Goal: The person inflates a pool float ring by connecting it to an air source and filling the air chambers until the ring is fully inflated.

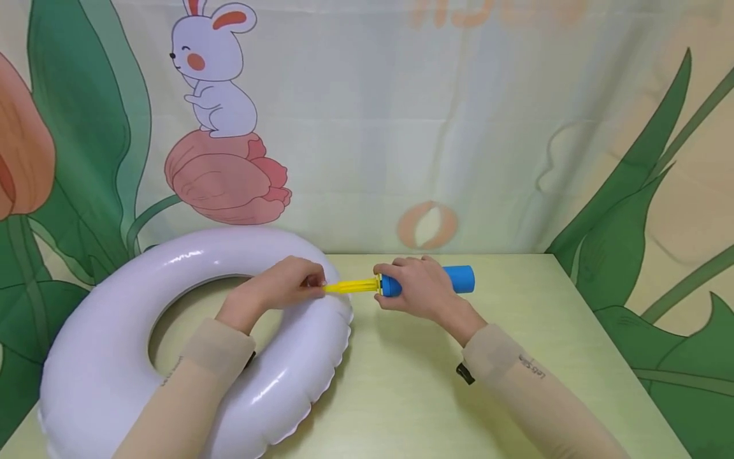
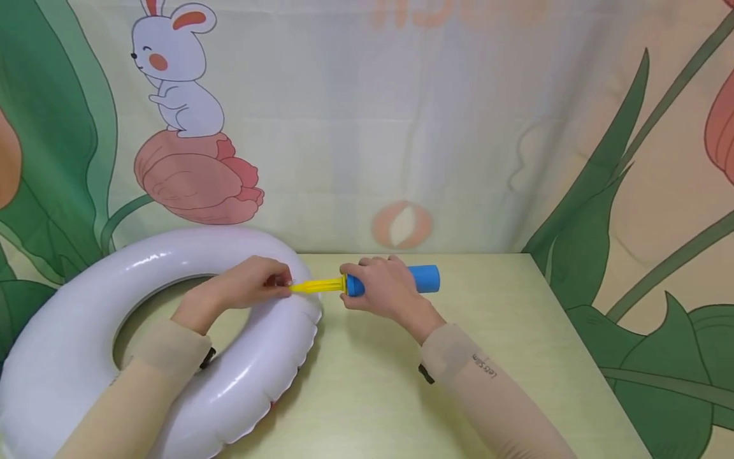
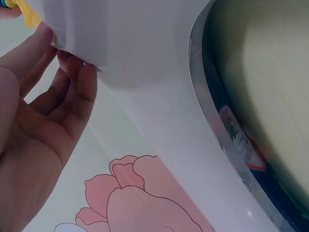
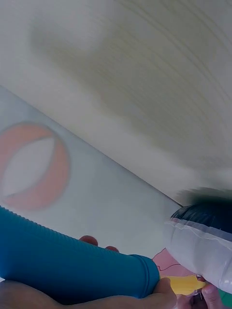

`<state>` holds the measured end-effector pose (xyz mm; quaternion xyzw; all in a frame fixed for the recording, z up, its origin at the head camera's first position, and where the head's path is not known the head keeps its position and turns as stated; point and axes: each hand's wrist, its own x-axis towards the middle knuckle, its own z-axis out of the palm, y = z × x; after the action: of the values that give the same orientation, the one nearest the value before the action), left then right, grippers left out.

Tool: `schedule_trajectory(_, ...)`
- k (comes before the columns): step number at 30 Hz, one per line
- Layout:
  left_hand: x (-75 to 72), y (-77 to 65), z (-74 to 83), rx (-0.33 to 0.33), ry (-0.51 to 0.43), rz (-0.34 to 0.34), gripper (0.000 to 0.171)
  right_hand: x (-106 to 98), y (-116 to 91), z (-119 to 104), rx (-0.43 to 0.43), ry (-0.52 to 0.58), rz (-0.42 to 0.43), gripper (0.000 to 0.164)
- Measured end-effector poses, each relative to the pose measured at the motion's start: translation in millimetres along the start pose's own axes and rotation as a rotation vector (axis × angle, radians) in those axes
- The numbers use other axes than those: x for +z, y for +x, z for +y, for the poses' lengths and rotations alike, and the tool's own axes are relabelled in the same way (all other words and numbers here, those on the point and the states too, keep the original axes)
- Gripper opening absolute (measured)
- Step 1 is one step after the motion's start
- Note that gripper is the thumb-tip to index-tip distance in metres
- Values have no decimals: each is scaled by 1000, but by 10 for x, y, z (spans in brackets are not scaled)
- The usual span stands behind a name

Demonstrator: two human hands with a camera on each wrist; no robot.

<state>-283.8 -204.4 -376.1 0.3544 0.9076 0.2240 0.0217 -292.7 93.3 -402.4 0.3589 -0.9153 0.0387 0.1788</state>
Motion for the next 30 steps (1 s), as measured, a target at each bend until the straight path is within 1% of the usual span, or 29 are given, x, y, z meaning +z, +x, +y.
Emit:
schedule_trajectory(2, -17, 19, 6, 1, -5, 7, 6, -14, -9, 10, 14, 31, -26, 44)
schedule_trajectory(6, -55, 52, 28, -25, -5, -3, 8, -39, -16, 33, 42, 119, -85, 42)
schedule_trajectory(9, -61, 75, 41, -36, -1, -5, 9, -54, -21, 55, 60, 136, -97, 41)
schedule_trajectory(10, -59, 83, 43, -36, 2, -6, 8, -54, -23, 62, 54, 119, -87, 41)
schedule_trajectory(12, -56, 93, 49, -35, 6, -6, 7, -52, -22, 76, 24, 51, -42, 42)
schedule_trajectory(16, -51, 95, 46, -27, 8, 6, 6, -50, -16, 99, -70, -86, 67, 43)
schedule_trajectory(18, -45, 97, 37, -10, 5, 14, 7, -66, -26, 120, -88, -99, 78, 43)
schedule_trajectory(20, -40, 92, 24, 3, 1, 15, 9, -90, -61, 171, -50, -48, 47, 43)
schedule_trajectory(22, -36, 81, 6, 7, -11, 20, 10, -120, -115, 251, 27, 1, 5, 43)
schedule_trajectory(25, -40, 38, -19, -23, -31, 26, 10, -155, -216, 391, 156, 96, -47, 43)
schedule_trajectory(26, -42, 25, -27, -31, -39, 28, 9, -158, -249, 434, 188, 112, -54, 43)
schedule_trajectory(28, -54, -2, -34, -47, -56, 32, 6, -146, -307, 495, 227, 159, -77, 43)
schedule_trajectory(30, -67, -21, -30, -66, -85, 19, 2, -112, -356, 535, 257, 210, -103, 44)
